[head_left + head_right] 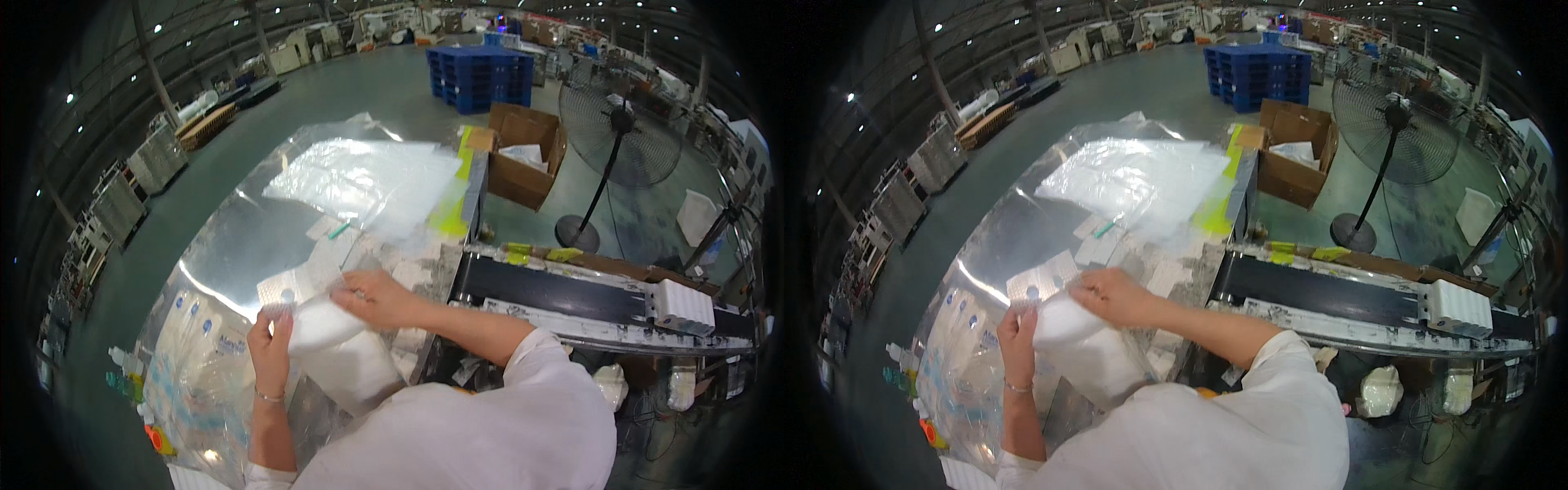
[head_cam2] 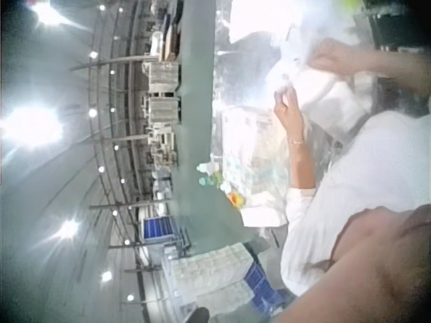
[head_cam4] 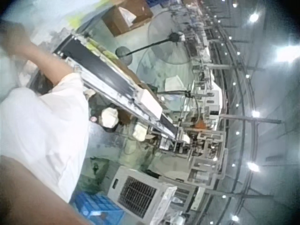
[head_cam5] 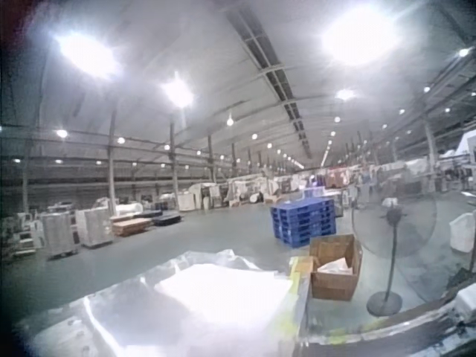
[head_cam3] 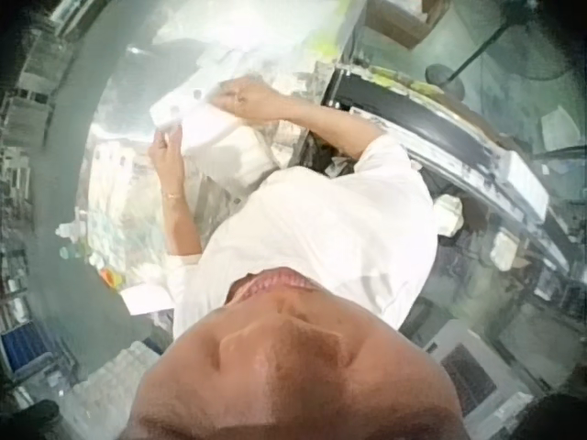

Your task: The person takes stacks of paper products from a conveyor, inserts them into large plastic bags, seals the bags, and organizes the packaged items on a workspace.

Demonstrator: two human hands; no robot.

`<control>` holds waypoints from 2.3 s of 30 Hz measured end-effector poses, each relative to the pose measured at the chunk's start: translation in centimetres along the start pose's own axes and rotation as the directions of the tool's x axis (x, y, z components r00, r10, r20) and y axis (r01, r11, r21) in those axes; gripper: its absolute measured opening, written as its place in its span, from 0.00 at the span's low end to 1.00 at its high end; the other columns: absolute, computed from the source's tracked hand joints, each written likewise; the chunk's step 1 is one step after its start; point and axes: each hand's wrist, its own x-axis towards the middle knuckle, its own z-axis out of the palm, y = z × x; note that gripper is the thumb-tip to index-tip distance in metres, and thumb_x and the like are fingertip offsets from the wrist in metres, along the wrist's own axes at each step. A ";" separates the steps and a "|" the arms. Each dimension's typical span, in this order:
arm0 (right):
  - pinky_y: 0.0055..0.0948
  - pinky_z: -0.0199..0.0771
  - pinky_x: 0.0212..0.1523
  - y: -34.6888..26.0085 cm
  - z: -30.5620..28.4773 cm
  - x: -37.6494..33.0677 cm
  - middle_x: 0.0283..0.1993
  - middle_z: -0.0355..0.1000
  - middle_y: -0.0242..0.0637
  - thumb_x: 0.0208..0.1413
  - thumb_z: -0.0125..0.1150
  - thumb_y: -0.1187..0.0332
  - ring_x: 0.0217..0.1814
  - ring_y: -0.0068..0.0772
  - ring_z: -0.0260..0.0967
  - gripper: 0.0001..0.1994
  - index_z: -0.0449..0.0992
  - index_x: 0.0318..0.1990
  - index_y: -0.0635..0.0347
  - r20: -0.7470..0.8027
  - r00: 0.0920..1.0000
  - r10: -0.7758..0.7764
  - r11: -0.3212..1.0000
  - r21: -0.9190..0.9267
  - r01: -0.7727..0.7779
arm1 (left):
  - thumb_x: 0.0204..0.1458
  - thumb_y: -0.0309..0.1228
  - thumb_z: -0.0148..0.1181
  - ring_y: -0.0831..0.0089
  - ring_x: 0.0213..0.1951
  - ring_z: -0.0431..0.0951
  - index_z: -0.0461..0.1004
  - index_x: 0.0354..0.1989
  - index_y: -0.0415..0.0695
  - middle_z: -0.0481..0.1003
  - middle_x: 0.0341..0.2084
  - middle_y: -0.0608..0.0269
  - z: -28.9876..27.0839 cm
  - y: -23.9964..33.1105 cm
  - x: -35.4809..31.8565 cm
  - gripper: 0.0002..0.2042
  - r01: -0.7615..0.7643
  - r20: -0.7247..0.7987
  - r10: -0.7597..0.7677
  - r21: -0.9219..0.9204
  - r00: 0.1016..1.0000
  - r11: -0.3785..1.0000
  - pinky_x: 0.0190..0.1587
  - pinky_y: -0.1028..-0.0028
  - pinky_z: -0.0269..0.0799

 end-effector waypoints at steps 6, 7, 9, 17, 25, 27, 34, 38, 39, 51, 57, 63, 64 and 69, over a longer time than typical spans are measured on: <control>0.18 0.67 0.23 1.5 -0.8 2.4 0.23 0.73 0.34 0.54 0.54 0.61 0.22 0.17 0.67 0.14 0.77 0.29 0.64 0.122 0.882 0.456 0.814 0.343 -0.468 | 0.46 0.34 0.58 0.80 0.24 0.70 0.74 0.28 0.34 0.73 0.22 0.65 -0.5 -0.4 3.8 0.12 0.268 0.186 -0.229 -0.224 0.956 0.937 0.27 0.79 0.65; 0.17 0.67 0.23 0.4 -1.1 3.0 0.22 0.72 0.35 0.54 0.54 0.62 0.23 0.18 0.67 0.14 0.76 0.27 0.66 0.154 0.867 0.473 0.748 0.450 -0.488 | 0.48 0.34 0.57 0.81 0.23 0.69 0.74 0.28 0.35 0.72 0.21 0.67 -0.1 -0.3 4.1 0.12 0.195 0.188 -0.146 -0.273 0.971 0.942 0.26 0.80 0.63; 0.17 0.61 0.22 1.0 -0.7 4.2 0.22 0.70 0.28 0.55 0.52 0.63 0.21 0.14 0.62 0.14 0.75 0.25 0.64 0.136 0.821 0.554 0.636 0.567 -0.523 | 0.50 0.35 0.54 0.83 0.22 0.68 0.73 0.29 0.36 0.72 0.21 0.68 0.2 -0.3 4.9 0.12 0.149 0.183 -0.092 -0.326 0.979 0.934 0.25 0.81 0.63; 0.31 0.54 0.58 -0.7 -0.8 4.1 0.54 0.60 0.45 0.34 0.71 0.66 0.58 0.35 0.55 0.42 0.53 0.57 0.67 0.296 0.926 0.232 0.927 0.220 -0.303 | 0.46 0.41 0.60 0.73 0.46 0.67 0.52 0.57 0.35 0.64 0.47 0.58 0.8 -3.1 2.8 0.35 0.070 0.075 -0.018 -0.769 0.997 0.635 0.49 0.76 0.63; 0.35 0.52 0.59 4.0 0.2 2.8 0.57 0.53 0.44 0.37 0.69 0.72 0.61 0.40 0.52 0.38 0.55 0.58 0.60 0.281 0.959 0.042 0.989 0.121 -0.079 | 0.26 0.29 0.74 0.72 0.48 0.66 0.48 0.58 0.41 0.66 0.44 0.60 0.4 -5.9 2.2 0.48 -0.047 0.123 0.058 -0.096 0.991 0.994 0.49 0.71 0.63; 0.36 0.49 0.60 4.5 0.2 2.6 0.58 0.53 0.45 0.37 0.69 0.71 0.62 0.42 0.50 0.38 0.55 0.58 0.60 0.296 0.948 0.120 0.957 0.219 -0.190 | 0.27 0.28 0.72 0.72 0.47 0.66 0.49 0.58 0.42 0.66 0.43 0.61 0.4 -5.7 2.4 0.46 -0.030 0.135 0.047 -0.125 0.990 0.992 0.49 0.72 0.63; 0.36 0.44 0.62 1.6 -0.8 4.6 0.57 0.53 0.46 0.40 0.66 0.66 0.64 0.42 0.45 0.34 0.57 0.56 0.63 0.393 0.911 0.123 0.945 0.235 -0.229 | 0.47 0.29 0.55 0.81 0.37 0.66 0.61 0.48 0.40 0.68 0.35 0.67 0.3 -3.6 3.0 0.19 0.035 -0.014 -0.051 -0.565 0.999 0.825 0.40 0.80 0.64; 0.34 0.50 0.59 0.8 0.8 3.6 0.55 0.55 0.45 0.42 0.63 0.66 0.59 0.40 0.52 0.31 0.58 0.55 0.65 0.241 0.954 0.179 0.912 0.322 -0.253 | 0.50 0.28 0.53 0.87 0.27 0.63 0.68 0.36 0.40 0.68 0.24 0.74 0.3 -3.7 3.4 0.08 -0.048 -0.113 -0.004 -0.457 0.994 0.888 0.29 0.84 0.59; 0.33 0.51 0.58 0.8 1.0 3.7 0.54 0.56 0.45 0.43 0.63 0.66 0.58 0.38 0.53 0.31 0.59 0.55 0.64 0.209 0.963 0.168 0.921 0.316 -0.229 | 0.50 0.28 0.53 0.88 0.24 0.62 0.69 0.33 0.39 0.67 0.22 0.75 0.1 -3.6 3.6 0.06 -0.064 -0.135 0.007 -0.424 0.991 0.903 0.26 0.85 0.57; 0.24 0.61 0.23 1.0 -0.4 5.6 0.20 0.67 0.32 0.51 0.54 0.65 0.22 0.19 0.60 0.12 0.73 0.25 0.67 0.031 0.981 0.190 0.980 0.061 -0.192 | 0.52 0.32 0.53 0.82 0.26 0.71 0.71 0.26 0.35 0.73 0.23 0.64 0.1 0.3 8.2 0.11 0.405 0.166 -0.372 -0.456 0.913 0.792 0.28 0.82 0.66; 0.21 0.57 0.16 4.2 -1.0 8.2 0.16 0.66 0.27 0.51 0.55 0.63 0.16 0.14 0.56 0.15 0.74 0.20 0.65 0.081 0.876 0.475 0.831 0.288 -0.477 | 0.52 0.31 0.52 0.82 0.27 0.70 0.71 0.32 0.38 0.72 0.25 0.66 1.1 -0.8 8.3 0.08 0.287 0.075 -0.278 -0.330 0.958 0.900 0.30 0.82 0.66; 0.22 0.59 0.20 2.7 0.5 7.5 0.15 0.64 0.26 0.53 0.54 0.61 0.19 0.15 0.57 0.16 0.73 0.21 0.66 0.153 0.946 0.285 0.933 0.181 -0.310 | 0.50 0.29 0.53 0.83 0.29 0.68 0.71 0.32 0.37 0.72 0.26 0.68 0.3 -1.5 5.9 0.07 0.127 -0.038 -0.140 -0.239 0.989 0.963 0.32 0.82 0.64; 0.22 0.59 0.19 1.9 -0.5 8.0 0.15 0.64 0.26 0.53 0.53 0.61 0.18 0.15 0.57 0.17 0.74 0.22 0.66 0.264 0.916 0.301 0.939 0.083 -0.333 | 0.50 0.28 0.53 0.84 0.28 0.68 0.71 0.32 0.38 0.72 0.25 0.68 0.1 -1.3 5.4 0.07 0.163 0.001 -0.170 -0.286 0.985 0.944 0.31 0.83 0.64; 0.20 0.59 0.18 2.1 -1.1 9.2 0.15 0.66 0.28 0.53 0.53 0.60 0.17 0.17 0.59 0.17 0.75 0.23 0.67 0.298 0.842 0.450 0.864 0.092 -0.495 | 0.51 0.26 0.51 0.85 0.25 0.69 0.71 0.32 0.37 0.72 0.22 0.68 -0.4 0.1 6.7 0.06 0.362 0.177 -0.316 -0.462 0.932 0.810 0.28 0.84 0.65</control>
